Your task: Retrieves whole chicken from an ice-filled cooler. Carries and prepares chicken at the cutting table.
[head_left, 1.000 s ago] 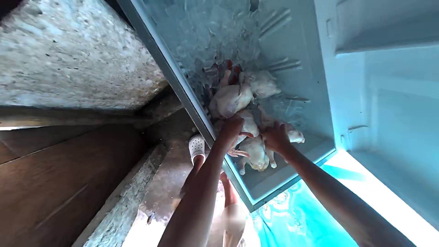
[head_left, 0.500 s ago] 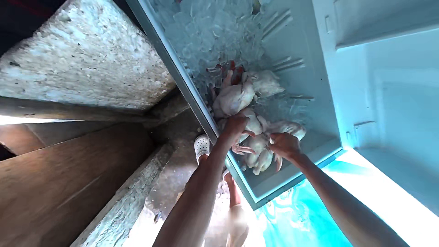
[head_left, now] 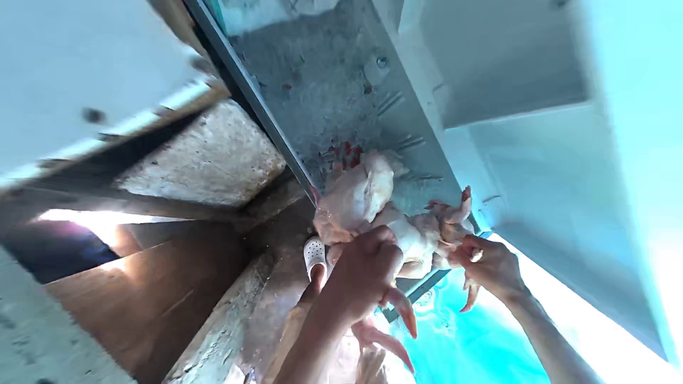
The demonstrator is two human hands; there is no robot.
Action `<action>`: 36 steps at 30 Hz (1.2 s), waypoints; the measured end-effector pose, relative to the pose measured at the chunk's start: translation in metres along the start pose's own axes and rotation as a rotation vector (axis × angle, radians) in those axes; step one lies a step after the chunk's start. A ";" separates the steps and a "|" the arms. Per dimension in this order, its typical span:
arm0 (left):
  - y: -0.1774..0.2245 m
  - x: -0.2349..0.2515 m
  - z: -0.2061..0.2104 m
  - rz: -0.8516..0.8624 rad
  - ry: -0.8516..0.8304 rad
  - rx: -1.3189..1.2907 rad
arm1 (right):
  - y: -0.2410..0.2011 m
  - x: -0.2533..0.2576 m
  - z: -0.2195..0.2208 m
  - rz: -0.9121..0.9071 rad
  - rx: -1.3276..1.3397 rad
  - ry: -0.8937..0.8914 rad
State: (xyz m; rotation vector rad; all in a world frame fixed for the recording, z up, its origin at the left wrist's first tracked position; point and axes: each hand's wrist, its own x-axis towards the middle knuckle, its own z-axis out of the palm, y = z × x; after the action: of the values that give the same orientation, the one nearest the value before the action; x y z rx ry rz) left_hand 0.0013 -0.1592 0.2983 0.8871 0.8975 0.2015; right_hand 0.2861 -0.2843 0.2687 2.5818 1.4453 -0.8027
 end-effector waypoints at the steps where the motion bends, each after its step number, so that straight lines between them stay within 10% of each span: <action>1: 0.012 -0.020 -0.001 0.039 0.023 0.023 | -0.004 -0.003 -0.010 0.082 0.071 0.024; 10: 0.081 -0.167 -0.031 -0.065 0.093 0.522 | -0.075 -0.077 -0.052 0.502 0.468 0.311; 21: 0.067 -0.237 -0.069 -0.140 0.221 0.978 | -0.111 -0.173 -0.028 0.538 1.192 0.427; 36: 0.020 -0.220 -0.108 -0.292 0.251 1.448 | -0.176 -0.291 0.080 0.596 1.321 0.478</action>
State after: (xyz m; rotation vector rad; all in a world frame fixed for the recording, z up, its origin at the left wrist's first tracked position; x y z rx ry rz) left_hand -0.2148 -0.1923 0.4102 2.0516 1.3811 -0.7136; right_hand -0.0114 -0.4370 0.3709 3.9765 -0.1708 -1.3590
